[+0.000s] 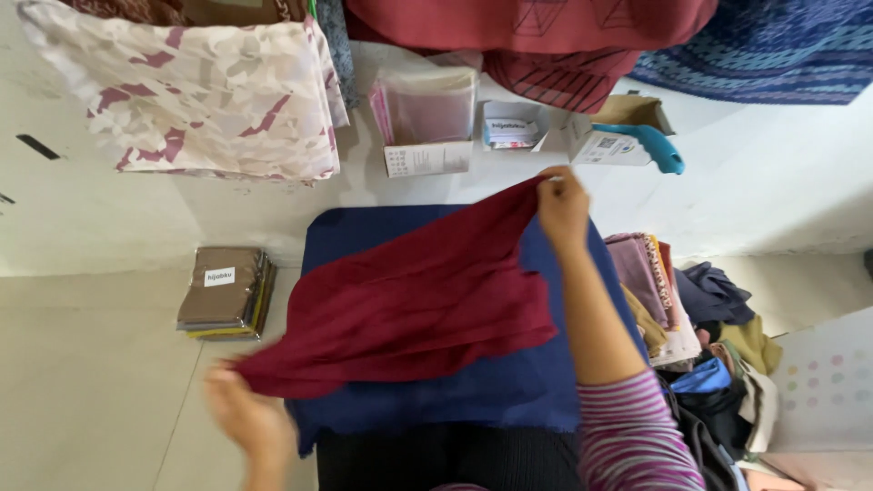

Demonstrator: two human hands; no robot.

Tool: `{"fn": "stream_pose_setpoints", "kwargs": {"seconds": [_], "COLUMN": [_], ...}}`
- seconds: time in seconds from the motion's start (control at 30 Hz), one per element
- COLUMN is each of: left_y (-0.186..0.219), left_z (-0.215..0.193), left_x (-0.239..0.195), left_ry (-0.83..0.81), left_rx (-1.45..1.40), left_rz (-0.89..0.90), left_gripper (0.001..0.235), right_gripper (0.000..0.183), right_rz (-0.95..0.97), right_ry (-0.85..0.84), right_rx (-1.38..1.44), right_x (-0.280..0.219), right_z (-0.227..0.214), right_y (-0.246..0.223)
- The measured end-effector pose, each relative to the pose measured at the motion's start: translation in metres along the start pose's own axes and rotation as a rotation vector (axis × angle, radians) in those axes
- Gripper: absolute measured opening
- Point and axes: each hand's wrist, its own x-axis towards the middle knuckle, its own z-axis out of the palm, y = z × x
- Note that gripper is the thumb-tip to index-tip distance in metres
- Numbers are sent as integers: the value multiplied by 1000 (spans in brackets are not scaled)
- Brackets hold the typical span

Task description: The person unfolds a maroon piece of fabric on a blue surface, smooths it out, and uses a lint roller to clean the surface. They then fold the fabric into a smaller rectangle and continue to roll it with the lint roller.

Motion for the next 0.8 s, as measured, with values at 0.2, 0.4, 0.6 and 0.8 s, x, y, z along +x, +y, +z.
{"fn": "stream_pose_setpoints", "kwargs": {"seconds": [0.2,0.4,0.6,0.8], "left_y": [106,213,186,78], "left_z": [-8,38,84,104], "left_x": [135,207,187,139], "left_ry": [218,173,-134,-389], "left_rx": [-211,76,124,253], "left_rz": [244,809,767,687], "left_gripper": [26,34,60,32], "right_gripper": [26,34,27,32], "right_rz": [-39,-114,30,89], "right_ry": [24,50,9,-41], "right_rx": [257,256,243,-83], "right_x": [41,88,105,55], "right_z": [-108,-185,-247,-279], "right_y": [-88,-154,-161,-100]}}
